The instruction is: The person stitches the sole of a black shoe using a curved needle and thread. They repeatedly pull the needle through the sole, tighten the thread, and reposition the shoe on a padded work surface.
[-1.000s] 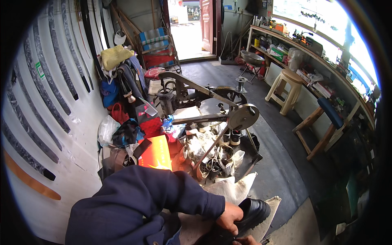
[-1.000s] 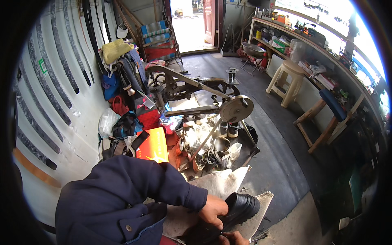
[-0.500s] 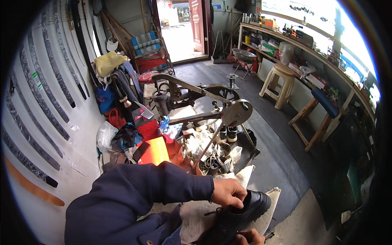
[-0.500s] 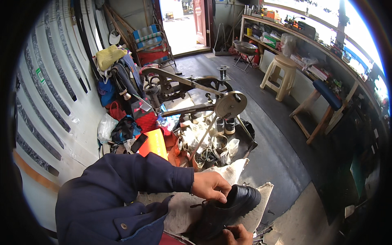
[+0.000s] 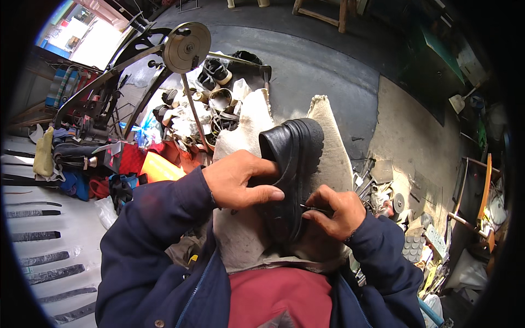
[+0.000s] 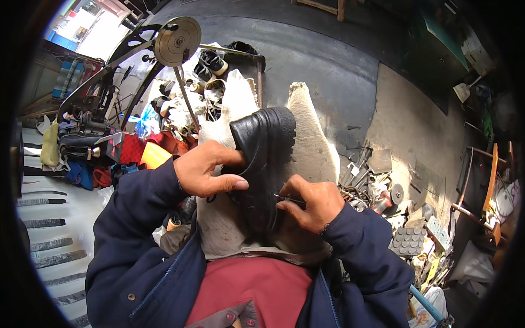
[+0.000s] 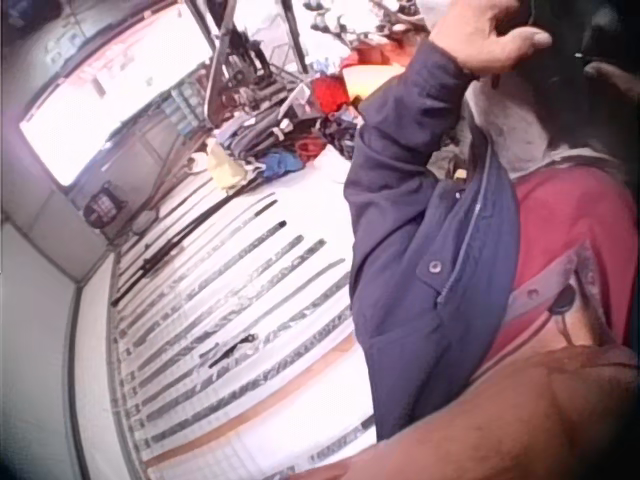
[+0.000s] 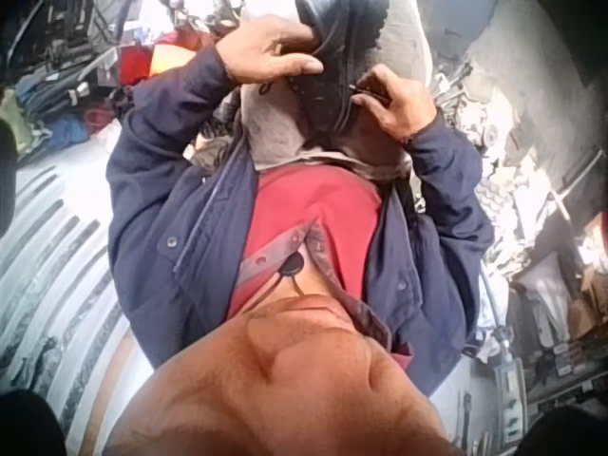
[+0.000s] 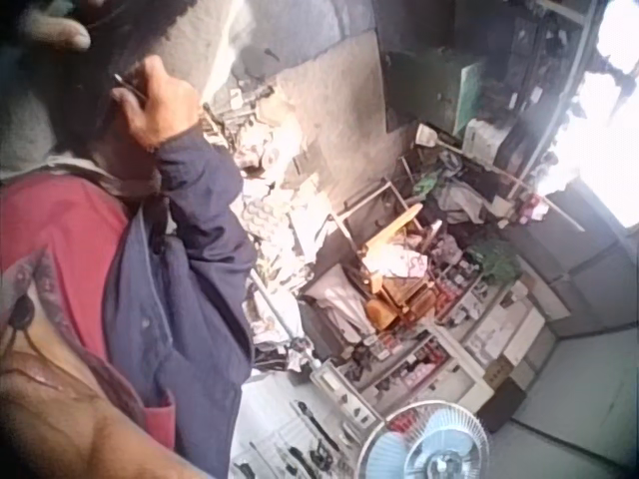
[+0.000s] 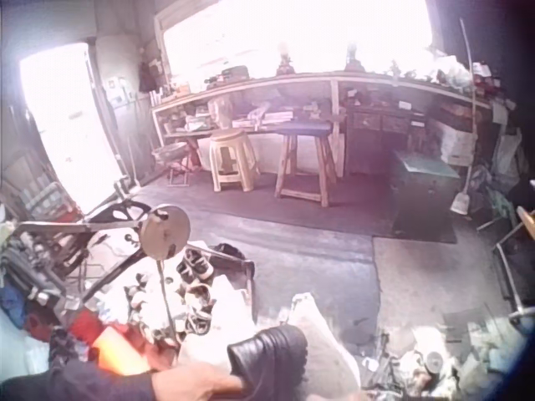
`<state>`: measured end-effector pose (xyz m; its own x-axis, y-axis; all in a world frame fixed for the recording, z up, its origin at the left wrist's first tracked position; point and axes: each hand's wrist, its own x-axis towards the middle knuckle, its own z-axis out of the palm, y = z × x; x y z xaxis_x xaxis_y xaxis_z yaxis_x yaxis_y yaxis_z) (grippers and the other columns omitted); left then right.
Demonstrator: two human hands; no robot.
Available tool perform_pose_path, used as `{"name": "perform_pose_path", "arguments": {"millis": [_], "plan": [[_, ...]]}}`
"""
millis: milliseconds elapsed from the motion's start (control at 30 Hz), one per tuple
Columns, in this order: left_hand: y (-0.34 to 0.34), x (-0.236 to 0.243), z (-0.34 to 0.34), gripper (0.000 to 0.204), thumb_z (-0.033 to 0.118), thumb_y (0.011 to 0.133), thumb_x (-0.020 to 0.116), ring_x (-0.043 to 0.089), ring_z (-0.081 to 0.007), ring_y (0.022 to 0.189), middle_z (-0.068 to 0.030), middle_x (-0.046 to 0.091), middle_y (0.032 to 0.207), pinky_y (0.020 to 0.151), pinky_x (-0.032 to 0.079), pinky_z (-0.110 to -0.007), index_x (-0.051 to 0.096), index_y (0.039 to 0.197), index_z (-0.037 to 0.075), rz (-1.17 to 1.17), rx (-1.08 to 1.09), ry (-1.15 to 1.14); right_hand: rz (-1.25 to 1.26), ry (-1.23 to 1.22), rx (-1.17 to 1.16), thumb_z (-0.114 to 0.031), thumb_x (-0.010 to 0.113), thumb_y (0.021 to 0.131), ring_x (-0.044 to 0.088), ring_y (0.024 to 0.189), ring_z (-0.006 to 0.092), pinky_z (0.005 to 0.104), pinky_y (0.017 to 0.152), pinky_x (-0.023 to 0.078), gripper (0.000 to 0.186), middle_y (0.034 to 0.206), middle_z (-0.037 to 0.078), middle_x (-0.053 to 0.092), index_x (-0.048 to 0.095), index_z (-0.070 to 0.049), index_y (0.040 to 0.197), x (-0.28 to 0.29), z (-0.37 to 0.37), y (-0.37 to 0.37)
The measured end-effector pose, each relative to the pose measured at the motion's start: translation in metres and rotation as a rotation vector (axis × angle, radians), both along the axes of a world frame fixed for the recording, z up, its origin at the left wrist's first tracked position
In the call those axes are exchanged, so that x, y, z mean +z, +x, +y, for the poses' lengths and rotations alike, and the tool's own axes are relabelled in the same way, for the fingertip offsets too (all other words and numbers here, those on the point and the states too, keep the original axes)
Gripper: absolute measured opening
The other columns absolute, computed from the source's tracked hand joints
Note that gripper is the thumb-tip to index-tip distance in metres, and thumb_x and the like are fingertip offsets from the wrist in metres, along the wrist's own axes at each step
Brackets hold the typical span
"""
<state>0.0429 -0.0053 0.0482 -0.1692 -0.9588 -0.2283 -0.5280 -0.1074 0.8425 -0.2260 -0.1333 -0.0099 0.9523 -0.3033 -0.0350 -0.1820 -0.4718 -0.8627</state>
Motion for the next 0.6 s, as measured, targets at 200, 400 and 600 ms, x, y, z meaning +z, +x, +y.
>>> {"name": "perform_pose_path", "arguments": {"millis": [200, 400, 600], "plan": [[-0.013, -0.001, -0.007, 0.061, 0.050, 0.091, 0.075, 0.066, -0.0471, 0.072, -0.0291, 0.062, 0.071, 0.063, 0.050, -0.049, 0.062, 0.074, -0.007, -0.287, -0.183, 0.180, 0.145, -0.203, 0.001, -0.018, 0.077, 0.091, 0.071, 0.075, 0.0407, 0.0489, 0.064, 0.054, 0.024, 0.079, 0.017, 0.072, 0.060, -0.008, 0.104, 0.021, 0.009, 0.004], [-0.017, -0.003, -0.006, 0.059, 0.048, 0.093, 0.074, 0.069, -0.0396, 0.070, -0.0274, 0.064, 0.071, 0.065, 0.052, -0.048, 0.066, 0.080, -0.009, -0.188, -0.145, 0.356, 0.164, -0.292, -0.072, -0.014, 0.078, 0.089, 0.070, 0.074, 0.0417, 0.0460, 0.064, 0.054, 0.023, 0.079, 0.020, 0.070, 0.061, -0.004, 0.101, 0.019, 0.023, 0.010], [-0.015, 0.000, -0.008, 0.059, 0.047, 0.094, 0.074, 0.068, -0.0377, 0.066, -0.0265, 0.062, 0.067, 0.062, 0.051, -0.048, 0.064, 0.076, -0.009, -0.140, -0.178, 0.471, 0.115, 0.148, -0.123, -0.005, 0.083, 0.086, 0.072, 0.069, 0.0255, 0.0352, 0.064, 0.054, 0.025, 0.076, 0.015, 0.070, 0.061, -0.001, 0.096, 0.008, 0.014, 0.005]]}}
